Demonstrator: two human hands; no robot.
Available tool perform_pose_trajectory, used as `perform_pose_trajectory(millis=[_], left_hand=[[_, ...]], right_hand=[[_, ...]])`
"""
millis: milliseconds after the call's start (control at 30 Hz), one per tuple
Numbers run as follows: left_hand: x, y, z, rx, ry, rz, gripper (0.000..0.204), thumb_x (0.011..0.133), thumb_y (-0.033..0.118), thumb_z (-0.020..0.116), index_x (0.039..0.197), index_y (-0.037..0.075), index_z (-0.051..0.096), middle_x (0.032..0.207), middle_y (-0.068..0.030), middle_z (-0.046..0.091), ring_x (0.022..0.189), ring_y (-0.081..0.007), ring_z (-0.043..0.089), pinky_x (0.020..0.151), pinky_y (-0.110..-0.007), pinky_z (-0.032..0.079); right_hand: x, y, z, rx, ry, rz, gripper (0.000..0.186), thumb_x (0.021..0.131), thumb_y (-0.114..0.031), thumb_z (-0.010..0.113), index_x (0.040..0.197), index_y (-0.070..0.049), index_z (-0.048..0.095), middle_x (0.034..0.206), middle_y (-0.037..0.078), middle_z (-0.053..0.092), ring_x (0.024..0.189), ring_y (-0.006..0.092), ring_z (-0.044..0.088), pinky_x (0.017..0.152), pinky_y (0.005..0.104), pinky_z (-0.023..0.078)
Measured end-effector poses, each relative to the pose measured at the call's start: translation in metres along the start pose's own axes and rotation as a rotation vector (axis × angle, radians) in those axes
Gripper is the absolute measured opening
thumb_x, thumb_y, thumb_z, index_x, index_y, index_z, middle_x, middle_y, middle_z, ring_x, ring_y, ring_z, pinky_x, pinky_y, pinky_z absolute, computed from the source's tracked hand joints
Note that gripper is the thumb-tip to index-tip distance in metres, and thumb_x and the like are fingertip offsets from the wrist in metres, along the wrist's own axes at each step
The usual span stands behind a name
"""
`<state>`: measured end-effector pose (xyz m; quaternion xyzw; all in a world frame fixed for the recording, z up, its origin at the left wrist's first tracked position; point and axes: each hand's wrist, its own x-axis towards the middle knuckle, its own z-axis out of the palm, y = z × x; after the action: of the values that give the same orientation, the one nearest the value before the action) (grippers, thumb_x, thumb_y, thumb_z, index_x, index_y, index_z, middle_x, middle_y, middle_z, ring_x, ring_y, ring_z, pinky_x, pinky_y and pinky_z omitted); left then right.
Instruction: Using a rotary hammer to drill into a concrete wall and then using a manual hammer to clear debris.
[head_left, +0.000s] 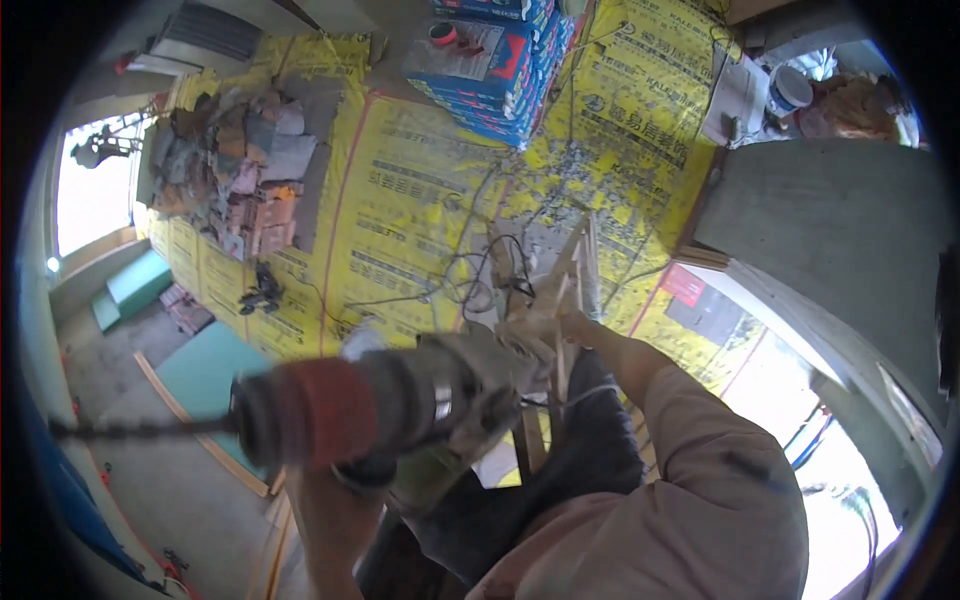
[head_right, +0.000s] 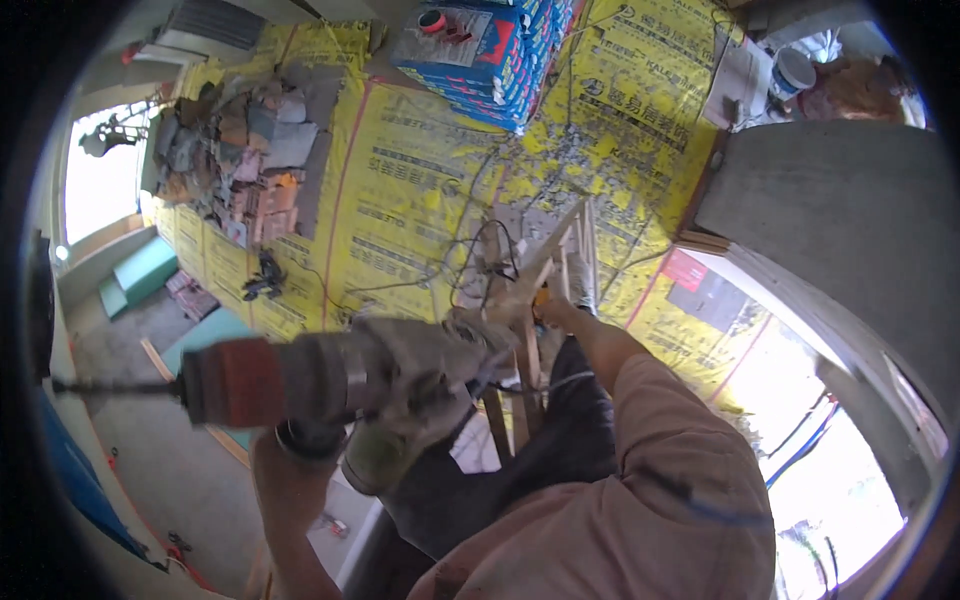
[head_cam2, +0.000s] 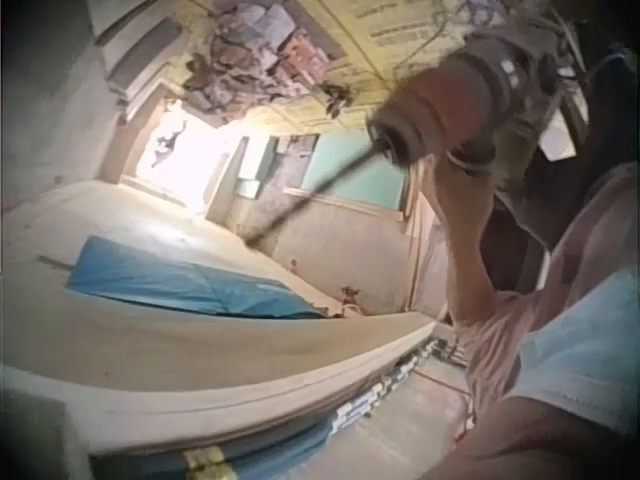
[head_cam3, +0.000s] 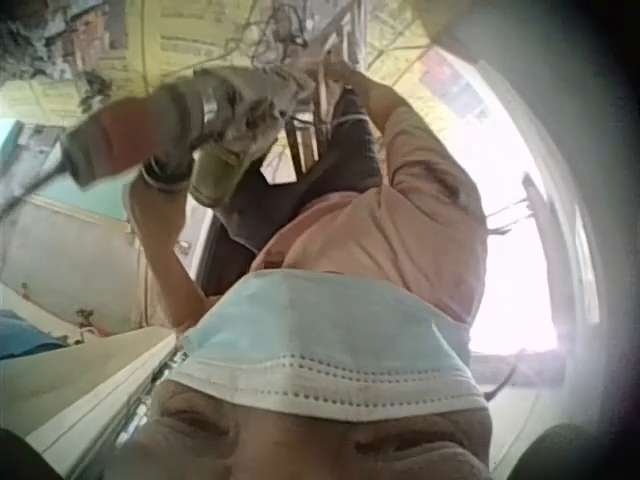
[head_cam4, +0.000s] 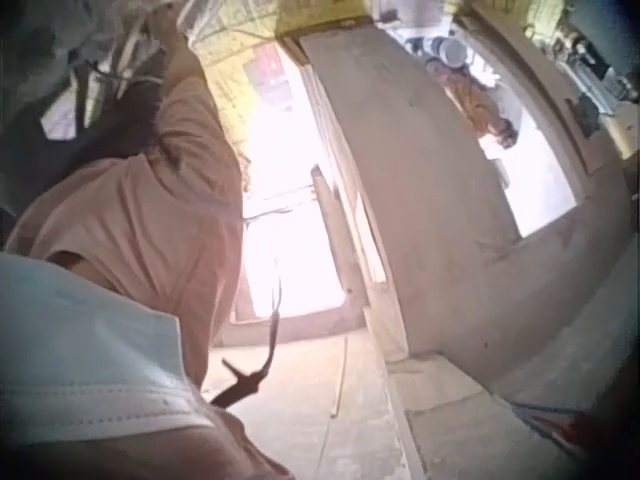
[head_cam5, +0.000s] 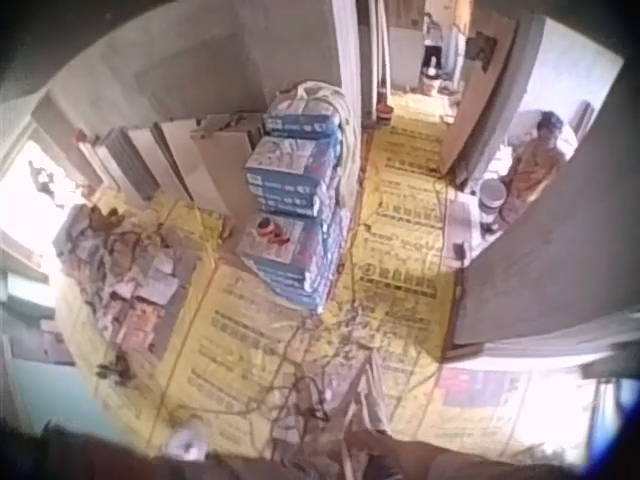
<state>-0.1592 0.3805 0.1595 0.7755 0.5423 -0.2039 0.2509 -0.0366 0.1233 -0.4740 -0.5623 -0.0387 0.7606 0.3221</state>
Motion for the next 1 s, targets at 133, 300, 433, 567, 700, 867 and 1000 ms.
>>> perform_pose_trajectory(millis=[133,300,433,567,700,867,1000], left_hand=[[0.029,-0.001,0.021,-0.033,0.235,0.087,0.03,0.076,0.022,0.075,0.099,0.005,0.069,0.102,-0.0179,0.071,0.098,-0.0404,0.066,0.083,-0.046,0.053],[0.049,0.005,0.03,0.135,0.16,0.05,0.03,0.076,0.023,0.075,0.099,0.005,0.069,0.101,-0.0184,0.071,0.097,-0.0407,0.066,0.083,-0.046,0.053],[0.059,0.009,0.043,0.223,0.074,0.01,0.03,0.076,0.025,0.075,0.098,0.005,0.07,0.1,-0.0189,0.071,0.096,-0.0408,0.067,0.083,-0.046,0.053],[0.06,0.004,0.053,0.285,0.007,-0.038,0.03,0.076,0.026,0.074,0.097,0.004,0.07,0.099,-0.0193,0.071,0.096,-0.041,0.067,0.083,-0.046,0.053],[0.063,0.004,0.066,0.328,-0.028,-0.067,0.031,0.076,0.027,0.074,0.097,0.004,0.07,0.097,-0.0197,0.071,0.095,-0.0412,0.067,0.083,-0.046,0.053],[0.055,0.005,0.09,0.343,-0.076,-0.112,0.031,0.076,0.028,0.074,0.096,0.004,0.071,0.096,-0.0202,0.071,0.094,-0.0414,0.067,0.083,-0.046,0.053],[0.026,0.001,0.097,0.344,-0.152,-0.173,0.032,0.076,0.029,0.074,0.095,0.003,0.071,0.095,-0.0206,0.071,0.093,-0.0416,0.068,0.083,-0.046,0.053]], right_hand=[[0.05,0.017,0.036,-0.095,0.052,-0.123,0.019,0.075,-0.018,0.069,0.093,-0.01,0.069,0.082,0.013,0.07,0.074,0.0333,0.068,0.065,0.0454,0.053],[0.068,0.074,0.074,-0.243,0.068,-0.257,0.017,0.076,-0.017,0.069,0.091,-0.009,0.07,0.08,0.012,0.069,0.071,0.0317,0.067,0.063,0.0445,0.052],[0.088,0.093,0.09,-0.39,0.108,-0.323,0.015,0.077,-0.017,0.068,0.09,-0.009,0.07,0.078,0.012,0.068,0.069,0.0304,0.067,0.062,0.0438,0.052],[0.098,0.114,0.122,-0.57,0.152,-0.394,0.014,0.078,-0.016,0.068,0.089,-0.009,0.07,0.076,0.011,0.068,0.068,0.0292,0.066,0.06,0.0431,0.051],[0.094,0.129,0.097,-0.772,0.225,-0.487,0.012,0.079,-0.016,0.067,0.088,-0.008,0.07,0.075,0.01,0.067,0.066,0.0279,0.066,0.059,0.0424,0.051],[0.114,0.121,0.105,-1.063,0.315,-0.581,0.011,0.08,-0.015,0.067,0.087,-0.008,0.071,0.073,0.01,0.066,0.063,0.0263,0.065,0.057,0.0415,0.05],[0.072,0.119,0.097,-1.254,0.332,-0.607,0.01,0.08,-0.015,0.066,0.086,-0.008,0.071,0.072,0.009,0.066,0.062,0.0253,0.064,0.056,0.041,0.049]])
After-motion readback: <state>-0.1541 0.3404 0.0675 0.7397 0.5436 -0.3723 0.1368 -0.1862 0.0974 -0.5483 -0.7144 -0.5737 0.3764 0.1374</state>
